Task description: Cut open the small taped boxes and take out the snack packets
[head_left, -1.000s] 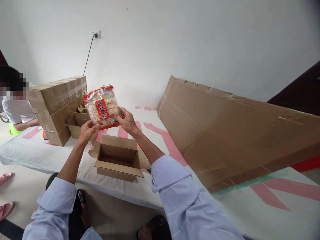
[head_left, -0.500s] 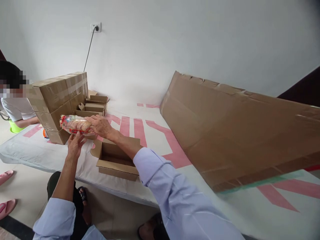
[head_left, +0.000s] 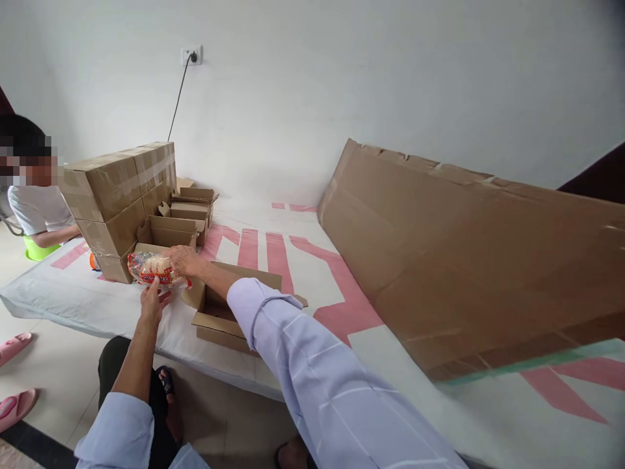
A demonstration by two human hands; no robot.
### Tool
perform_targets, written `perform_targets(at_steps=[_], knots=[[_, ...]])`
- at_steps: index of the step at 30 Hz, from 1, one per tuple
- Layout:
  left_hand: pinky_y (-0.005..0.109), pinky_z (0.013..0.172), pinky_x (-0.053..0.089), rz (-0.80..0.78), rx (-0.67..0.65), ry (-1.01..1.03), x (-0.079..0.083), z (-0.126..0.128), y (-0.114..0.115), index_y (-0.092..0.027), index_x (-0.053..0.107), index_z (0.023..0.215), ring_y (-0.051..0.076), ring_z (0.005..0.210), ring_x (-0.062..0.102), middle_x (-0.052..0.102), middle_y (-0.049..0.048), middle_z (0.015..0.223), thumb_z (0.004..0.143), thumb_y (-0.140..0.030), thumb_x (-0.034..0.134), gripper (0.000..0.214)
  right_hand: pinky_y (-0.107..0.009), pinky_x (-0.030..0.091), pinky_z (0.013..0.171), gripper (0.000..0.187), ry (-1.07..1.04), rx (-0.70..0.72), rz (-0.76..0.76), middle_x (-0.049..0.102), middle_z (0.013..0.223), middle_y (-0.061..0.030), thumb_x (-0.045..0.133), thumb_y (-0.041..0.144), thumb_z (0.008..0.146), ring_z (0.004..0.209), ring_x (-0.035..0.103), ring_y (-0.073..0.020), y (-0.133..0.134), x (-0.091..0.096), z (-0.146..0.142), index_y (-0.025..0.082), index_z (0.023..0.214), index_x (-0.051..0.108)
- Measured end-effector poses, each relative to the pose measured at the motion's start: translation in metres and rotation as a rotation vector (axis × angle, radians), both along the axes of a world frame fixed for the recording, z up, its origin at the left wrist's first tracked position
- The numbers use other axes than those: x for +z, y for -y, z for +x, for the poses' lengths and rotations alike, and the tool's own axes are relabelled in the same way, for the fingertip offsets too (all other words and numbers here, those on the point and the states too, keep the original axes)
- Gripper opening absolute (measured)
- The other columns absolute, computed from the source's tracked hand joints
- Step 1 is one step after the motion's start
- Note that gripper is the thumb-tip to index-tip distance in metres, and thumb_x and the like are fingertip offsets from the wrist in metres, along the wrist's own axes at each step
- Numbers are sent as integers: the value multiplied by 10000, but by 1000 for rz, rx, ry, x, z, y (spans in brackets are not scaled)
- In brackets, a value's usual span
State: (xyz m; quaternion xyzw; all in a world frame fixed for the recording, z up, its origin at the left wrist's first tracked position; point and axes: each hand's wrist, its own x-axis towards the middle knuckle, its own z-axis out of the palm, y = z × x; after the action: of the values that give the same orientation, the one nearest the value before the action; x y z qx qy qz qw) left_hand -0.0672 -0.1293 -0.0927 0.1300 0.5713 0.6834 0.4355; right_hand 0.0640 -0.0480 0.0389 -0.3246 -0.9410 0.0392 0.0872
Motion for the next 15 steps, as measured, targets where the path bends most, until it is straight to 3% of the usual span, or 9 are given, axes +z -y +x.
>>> perform_targets(at_steps=[5,9,12,15], knots=[[304,678,647,-33,2,-64,-9,1,-7,-187,665,1250,177,662,776,782,62,953,846,-350,929,510,-309,559,904,335,8,-27,-37,782,1336,-124,642,154,962,1173,743,-254,3,-7,-2,198,1277,749],[299,628,639,-67,34,-93,-9,1,-14,-185,621,1310,170,599,748,778,51,943,816,-280,947,599,-381,569,985,322,-20,-58,-33,753,1330,-162,678,200,947,1204,716,-290,11,15,15,170,1262,743],[287,609,633,-76,75,-104,-13,2,-13,-196,545,1423,175,610,759,779,62,998,807,-268,952,741,-407,539,1090,339,-180,7,16,708,1396,-134,641,240,998,1284,666,-265,35,42,57,199,1327,709],[273,624,641,-59,90,-106,-17,5,-8,-202,521,1452,167,646,771,780,76,1054,843,-268,921,732,-417,546,1101,306,-583,126,134,736,1304,-91,609,235,1019,1259,664,-245,75,55,126,238,1307,714]])
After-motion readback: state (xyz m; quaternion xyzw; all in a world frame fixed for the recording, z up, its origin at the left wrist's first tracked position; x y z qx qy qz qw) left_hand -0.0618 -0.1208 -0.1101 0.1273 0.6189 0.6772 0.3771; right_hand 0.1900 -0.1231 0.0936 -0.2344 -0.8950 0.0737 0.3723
